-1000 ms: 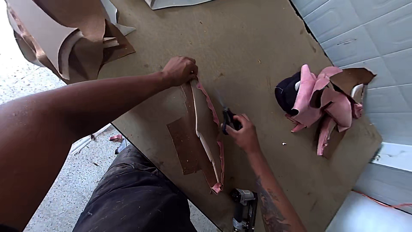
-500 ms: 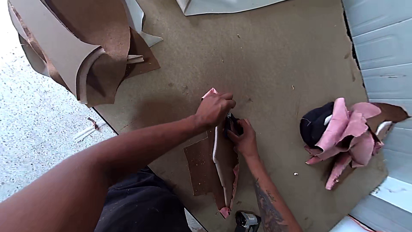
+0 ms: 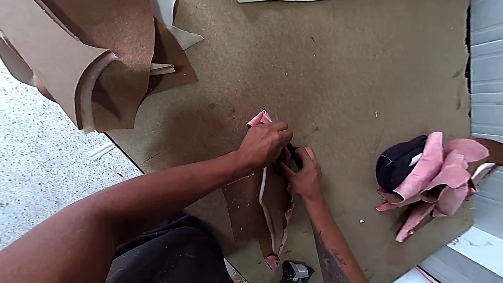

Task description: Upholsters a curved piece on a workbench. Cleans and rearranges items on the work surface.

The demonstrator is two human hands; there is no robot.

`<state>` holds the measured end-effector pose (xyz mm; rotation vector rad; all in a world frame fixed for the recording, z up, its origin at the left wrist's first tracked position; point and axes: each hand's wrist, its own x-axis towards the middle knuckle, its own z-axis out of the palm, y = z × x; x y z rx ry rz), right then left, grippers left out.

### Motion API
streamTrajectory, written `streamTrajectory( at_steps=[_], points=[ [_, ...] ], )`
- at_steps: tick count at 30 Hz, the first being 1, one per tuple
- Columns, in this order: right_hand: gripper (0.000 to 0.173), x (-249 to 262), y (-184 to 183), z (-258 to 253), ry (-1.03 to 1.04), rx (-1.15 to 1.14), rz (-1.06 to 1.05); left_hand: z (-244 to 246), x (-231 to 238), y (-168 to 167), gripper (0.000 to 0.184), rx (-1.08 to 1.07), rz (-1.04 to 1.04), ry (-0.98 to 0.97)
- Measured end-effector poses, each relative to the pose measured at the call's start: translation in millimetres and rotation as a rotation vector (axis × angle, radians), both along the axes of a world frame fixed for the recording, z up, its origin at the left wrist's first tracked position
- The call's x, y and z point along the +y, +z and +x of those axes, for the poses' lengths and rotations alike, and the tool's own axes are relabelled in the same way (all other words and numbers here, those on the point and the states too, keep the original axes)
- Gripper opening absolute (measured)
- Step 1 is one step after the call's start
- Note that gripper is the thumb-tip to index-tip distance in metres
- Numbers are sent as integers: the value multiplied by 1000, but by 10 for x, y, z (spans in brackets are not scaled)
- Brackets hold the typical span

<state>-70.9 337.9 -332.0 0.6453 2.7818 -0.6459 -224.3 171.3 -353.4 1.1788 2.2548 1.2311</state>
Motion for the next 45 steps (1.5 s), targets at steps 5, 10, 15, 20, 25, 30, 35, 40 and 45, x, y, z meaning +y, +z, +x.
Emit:
streamTrajectory(
  at_steps=[5,10,15,20,25,30,35,40,45],
  points=[
    [54,52,86,135,21,-63,5,-36,-13,44,13,-23,43,116],
    [57,90,51,269,-24,-113,25,29,124,90,13,-25,50,121],
    [45,-18,-19,121,68,-45,81,364,38,268,22,-137,112,-87],
    [59,-128,39,-102,-2,-42,138,371,-341,261,16,-345,92,71],
    [66,-99,83,52,22,-40,101,-284,-601,-89,21,-182,-13,293],
    [66,-110,40,74,5,40,75,-507,-396,-115,23,-65,-118,161],
    [61,-110,-96,-42,15,150,30,-518,-229,-105,16,2,-87,141],
    [63,-115,-119,-160,13,77,49,-615,-171,-111,15,75,-144,114],
    [48,-62,-113,-134,89,74,40,-657,-129,-79,14,107,-163,111]
  ],
)
